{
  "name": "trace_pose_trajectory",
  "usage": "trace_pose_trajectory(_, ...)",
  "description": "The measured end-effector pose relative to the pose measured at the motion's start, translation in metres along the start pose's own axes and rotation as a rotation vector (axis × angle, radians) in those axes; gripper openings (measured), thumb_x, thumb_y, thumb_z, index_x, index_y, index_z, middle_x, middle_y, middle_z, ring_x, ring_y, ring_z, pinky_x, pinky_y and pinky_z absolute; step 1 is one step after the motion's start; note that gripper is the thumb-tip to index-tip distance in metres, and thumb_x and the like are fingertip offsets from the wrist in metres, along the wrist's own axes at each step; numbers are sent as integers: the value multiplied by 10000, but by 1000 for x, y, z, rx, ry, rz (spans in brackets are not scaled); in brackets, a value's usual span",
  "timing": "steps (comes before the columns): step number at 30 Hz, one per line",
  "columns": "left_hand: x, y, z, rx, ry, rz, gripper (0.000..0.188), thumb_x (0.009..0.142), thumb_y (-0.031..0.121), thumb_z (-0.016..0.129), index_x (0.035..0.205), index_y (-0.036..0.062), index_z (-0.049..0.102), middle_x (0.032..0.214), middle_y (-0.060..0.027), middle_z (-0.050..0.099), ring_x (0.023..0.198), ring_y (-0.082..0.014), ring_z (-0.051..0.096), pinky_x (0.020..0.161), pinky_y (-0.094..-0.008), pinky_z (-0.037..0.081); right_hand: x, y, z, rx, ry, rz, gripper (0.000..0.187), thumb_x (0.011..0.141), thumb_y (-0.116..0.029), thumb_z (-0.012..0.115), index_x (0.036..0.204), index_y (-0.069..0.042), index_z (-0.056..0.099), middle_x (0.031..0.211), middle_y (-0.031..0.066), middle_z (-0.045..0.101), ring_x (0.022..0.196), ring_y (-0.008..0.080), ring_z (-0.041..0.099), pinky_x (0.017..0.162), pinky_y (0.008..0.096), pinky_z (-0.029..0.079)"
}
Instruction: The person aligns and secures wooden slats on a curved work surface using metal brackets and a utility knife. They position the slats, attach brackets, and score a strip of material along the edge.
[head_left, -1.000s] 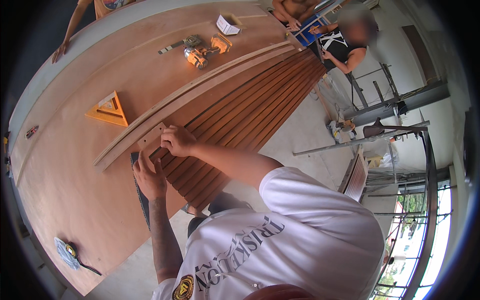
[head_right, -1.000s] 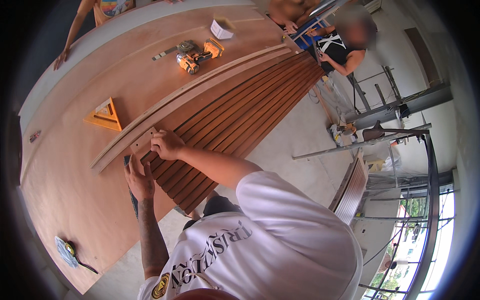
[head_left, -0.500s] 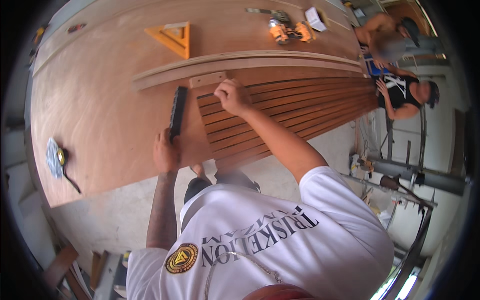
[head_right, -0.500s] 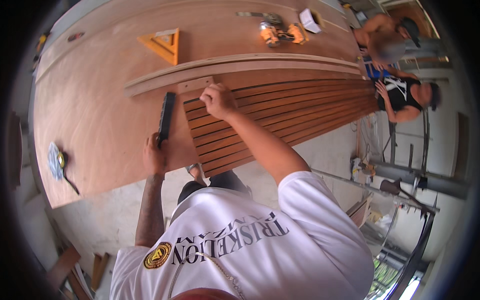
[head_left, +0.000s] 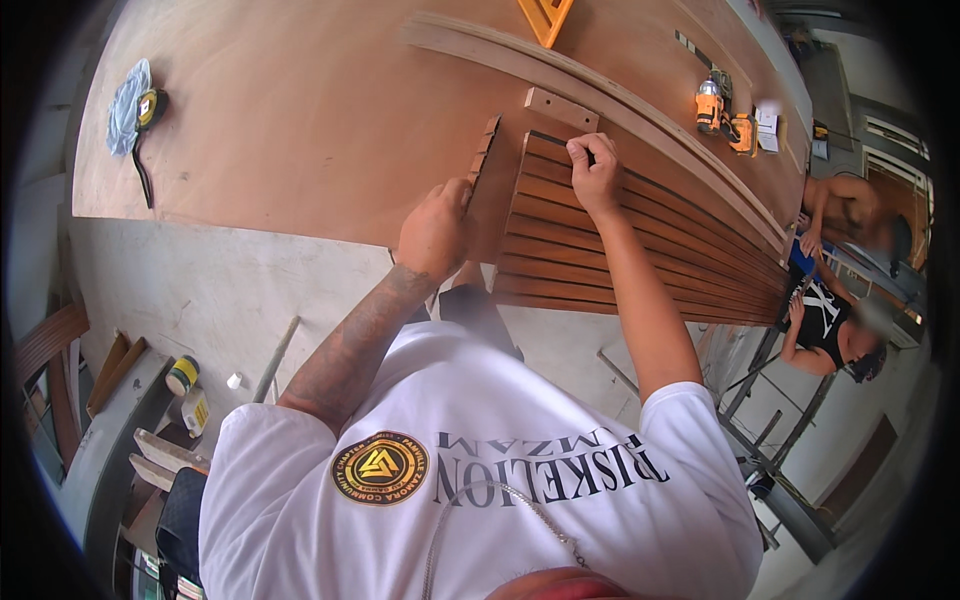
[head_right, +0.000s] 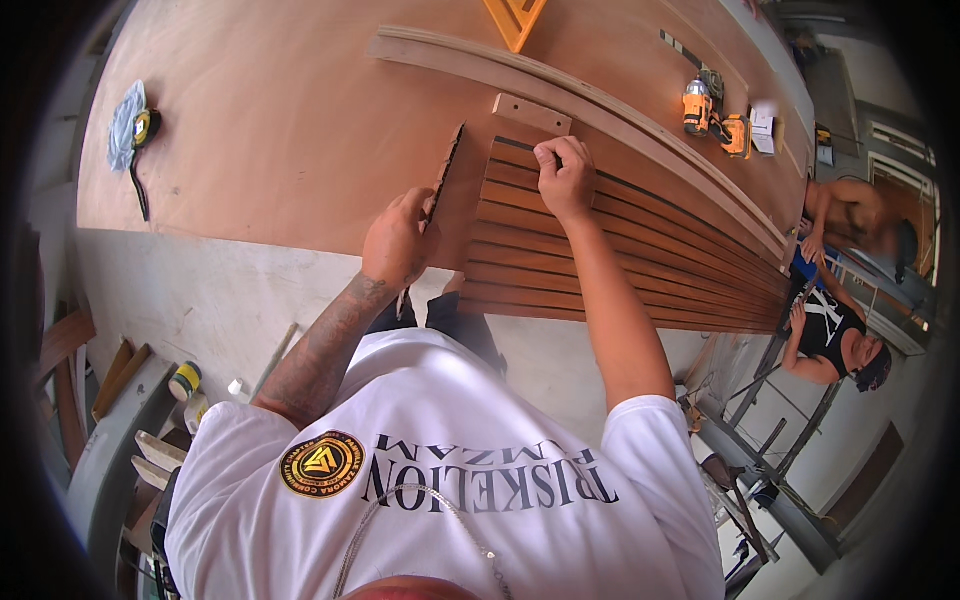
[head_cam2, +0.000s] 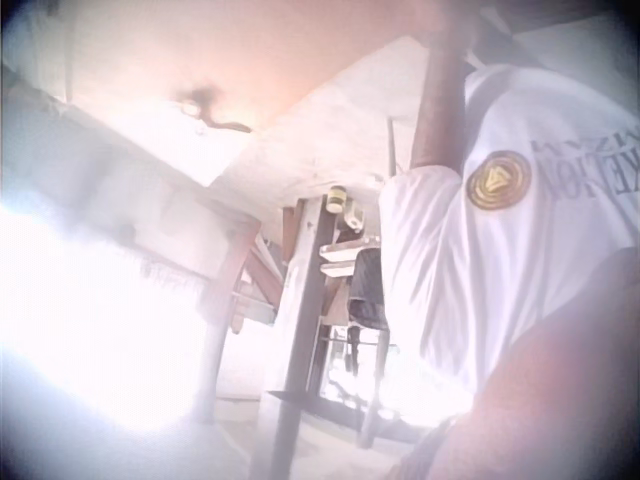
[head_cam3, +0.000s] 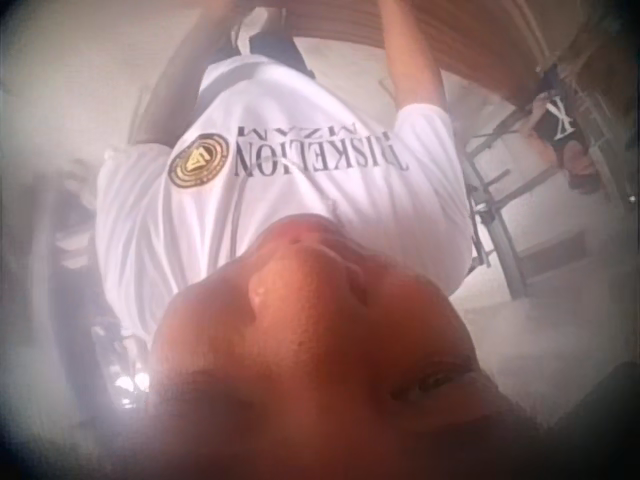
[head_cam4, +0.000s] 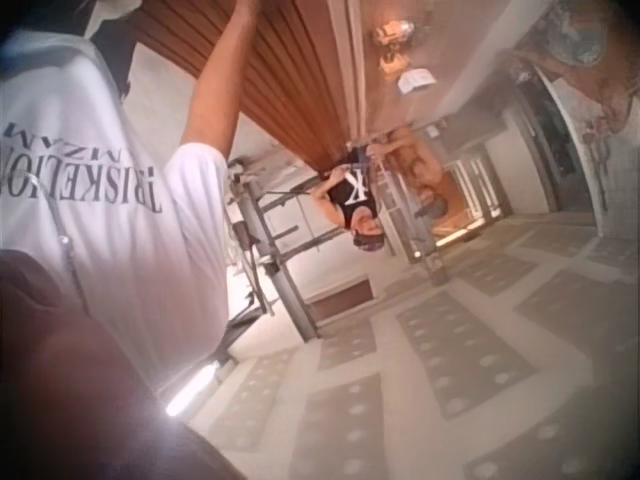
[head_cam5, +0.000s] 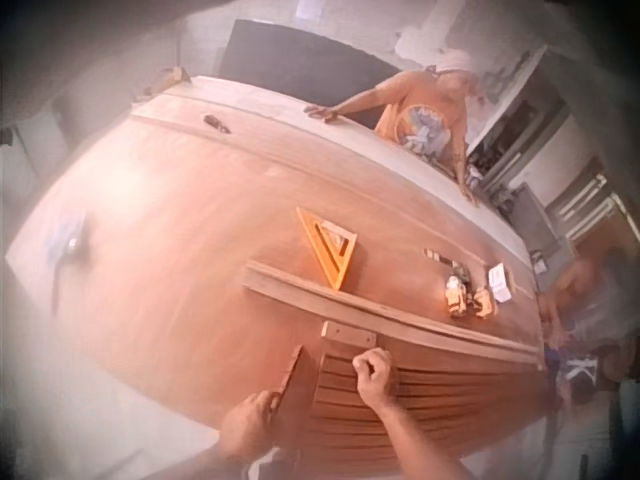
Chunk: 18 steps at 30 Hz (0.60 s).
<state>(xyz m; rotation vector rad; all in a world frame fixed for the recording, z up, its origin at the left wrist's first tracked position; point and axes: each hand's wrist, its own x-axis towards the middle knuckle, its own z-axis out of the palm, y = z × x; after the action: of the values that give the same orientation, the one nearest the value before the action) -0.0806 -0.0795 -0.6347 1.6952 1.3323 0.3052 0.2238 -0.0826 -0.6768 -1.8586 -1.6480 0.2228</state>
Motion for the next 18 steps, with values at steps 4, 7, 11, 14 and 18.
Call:
trace_pose_trajectory(4,-14,1,17,-73,-73,109,522,916,123,690,1433,102,623,1050,-173,690,976,-406,711,846,-499,577,0,0,-1,1,-29,-13,127,987,-163,731,933,-48,723,940,112,704,905,332,662,828,429,529)
trace_pose_trajectory(7,-15,1,29,-172,-69,116,501,933,94,665,1433,96,631,1061,-177,664,931,-416,699,815,-501,573,-1,1,-2,-2,-42,-5,138,1002,-166,730,946,-39,723,949,107,712,924,313,675,827,406,536)
trace_pose_trajectory(11,-13,-3,39,-284,-43,160,486,933,73,645,1419,74,641,1071,-188,653,913,-424,692,811,-501,574,-1,1,-3,9,-56,-15,120,1009,-135,721,955,-27,722,955,110,715,918,299,674,833,392,534)
trace_pose_trajectory(14,-13,-4,41,-317,-33,166,483,929,67,640,1411,49,640,1068,-194,649,923,-424,687,819,-501,568,-1,1,-3,22,-66,-7,133,1015,-141,719,959,-20,721,959,111,716,922,293,676,839,384,534)
trace_pose_trajectory(18,-10,-5,39,-336,-83,153,480,924,69,649,1403,34,641,1078,-197,652,935,-421,682,838,-497,562,0,-1,-4,0,-84,-2,140,1018,-143,717,964,-14,721,965,113,717,936,291,681,849,380,536)
